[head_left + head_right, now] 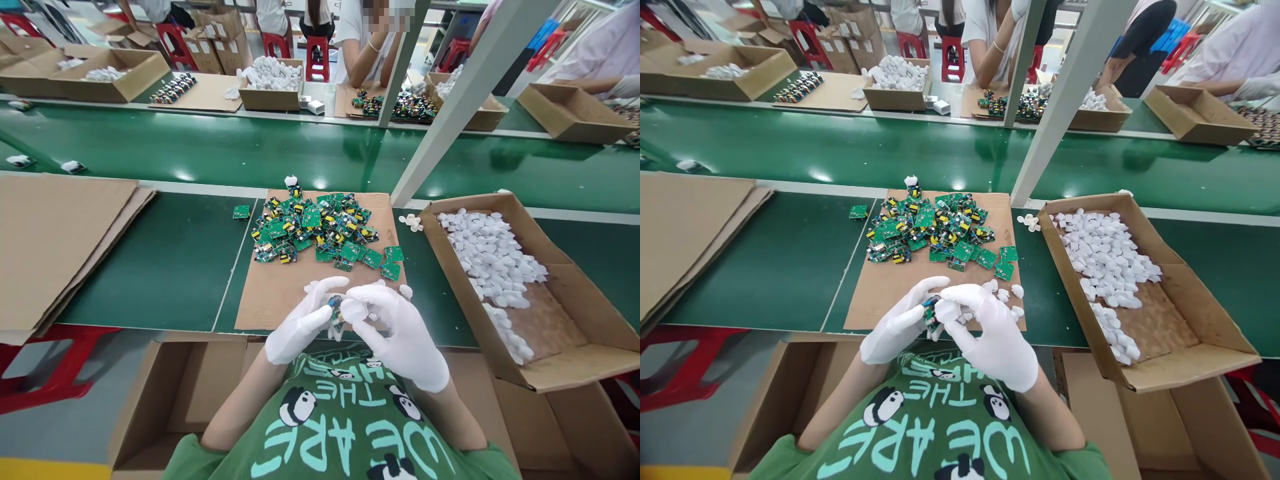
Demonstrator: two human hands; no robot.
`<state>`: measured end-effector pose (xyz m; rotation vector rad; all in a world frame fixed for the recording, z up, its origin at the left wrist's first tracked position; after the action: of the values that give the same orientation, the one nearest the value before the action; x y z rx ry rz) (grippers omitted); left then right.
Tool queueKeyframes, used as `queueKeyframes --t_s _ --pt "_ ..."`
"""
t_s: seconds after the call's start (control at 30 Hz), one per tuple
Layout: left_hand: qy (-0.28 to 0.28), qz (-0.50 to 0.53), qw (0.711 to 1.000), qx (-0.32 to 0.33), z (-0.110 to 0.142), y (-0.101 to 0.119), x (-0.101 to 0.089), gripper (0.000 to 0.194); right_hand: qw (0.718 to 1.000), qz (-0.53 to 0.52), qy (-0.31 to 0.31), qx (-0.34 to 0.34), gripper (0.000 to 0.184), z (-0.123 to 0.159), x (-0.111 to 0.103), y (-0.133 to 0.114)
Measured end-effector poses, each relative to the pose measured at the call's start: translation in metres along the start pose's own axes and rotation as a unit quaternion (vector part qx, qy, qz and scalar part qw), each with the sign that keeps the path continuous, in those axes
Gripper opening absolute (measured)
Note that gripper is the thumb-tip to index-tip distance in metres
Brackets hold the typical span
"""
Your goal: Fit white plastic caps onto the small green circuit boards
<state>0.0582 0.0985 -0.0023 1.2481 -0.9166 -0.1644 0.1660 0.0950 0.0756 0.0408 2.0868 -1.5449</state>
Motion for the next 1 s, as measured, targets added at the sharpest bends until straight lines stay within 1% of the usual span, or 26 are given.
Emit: queueKeyframes --t_s 0.1,0.23,0.27,0.33,0.4,0.47,0.53,0.6,0.73,0.8,0.87,0.9,0.93,1.0 --pt "-0.017 -0.031 0.999 -0.017 0.002 0.000 0.003 0.052 0.999 -0.002 -0.018 0.040 0.026 0.001 0.002 -0.001" --pt "-0.020 -0.060 0.998 -0.020 0.002 0.004 0.006 0.055 0.999 -0.005 -0.021 0.030 0.019 0.001 0.004 -0.007" --pt "-0.023 -0.058 0.998 -0.018 0.002 0.005 0.007 0.054 1.000 0.008 -0.023 0.015 0.020 0.000 0.005 -0.008" --pt "-0.026 -0.037 0.999 -0.017 0.001 0.007 0.008 0.053 0.998 0.047 -0.019 -0.045 0.024 -0.001 0.005 -0.016" --pt "-0.034 0.010 0.999 -0.022 0.000 0.008 0.012 0.055 0.989 0.091 -0.010 -0.119 0.024 -0.001 0.005 -0.024" --pt "-0.044 0.069 0.996 -0.028 -0.003 0.009 0.017 0.058 0.979 0.111 -0.002 -0.170 0.023 -0.001 0.006 -0.026" --pt "-0.050 0.117 0.991 -0.034 -0.005 0.010 0.022 0.059 0.977 0.112 0.011 -0.179 0.022 -0.002 0.005 -0.023" --pt "-0.040 0.135 0.989 -0.043 -0.006 0.008 0.023 0.054 0.978 0.109 0.029 -0.174 0.026 -0.002 0.003 -0.020" --pt "0.017 0.094 0.993 -0.064 -0.003 -0.002 0.011 0.045 0.974 0.118 0.041 -0.188 0.034 0.001 0.002 -0.022" --pt "0.013 0.087 0.994 -0.065 -0.001 -0.005 0.011 0.046 0.974 0.125 0.040 -0.186 0.033 0.001 0.001 -0.023" --pt "-0.010 0.075 0.995 -0.060 0.000 -0.003 0.017 0.048 0.975 0.128 0.030 -0.179 0.031 0.001 0.002 -0.022" --pt "-0.011 0.057 0.997 -0.058 0.000 0.000 0.019 0.048 0.975 0.126 0.023 -0.181 0.030 0.000 0.003 -0.023" --pt "-0.002 0.031 0.998 -0.060 0.001 0.002 0.020 0.048 0.975 0.122 0.015 -0.187 0.030 0.000 0.005 -0.026" --pt "0.041 -0.021 0.996 -0.072 0.003 0.007 0.017 0.047 0.973 0.117 -0.002 -0.197 0.028 -0.002 0.009 -0.030"
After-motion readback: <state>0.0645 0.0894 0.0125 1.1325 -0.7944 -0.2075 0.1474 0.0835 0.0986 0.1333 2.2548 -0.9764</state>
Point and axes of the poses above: each hand's wrist, its own z-axis away from the middle knuckle, its own x-axis out of the palm, y = z × x, the point moved 10 cm from there along -z, towards the middle knuckle, and after that the axes turned 7 degrees about -y, right-handed, at the moved point
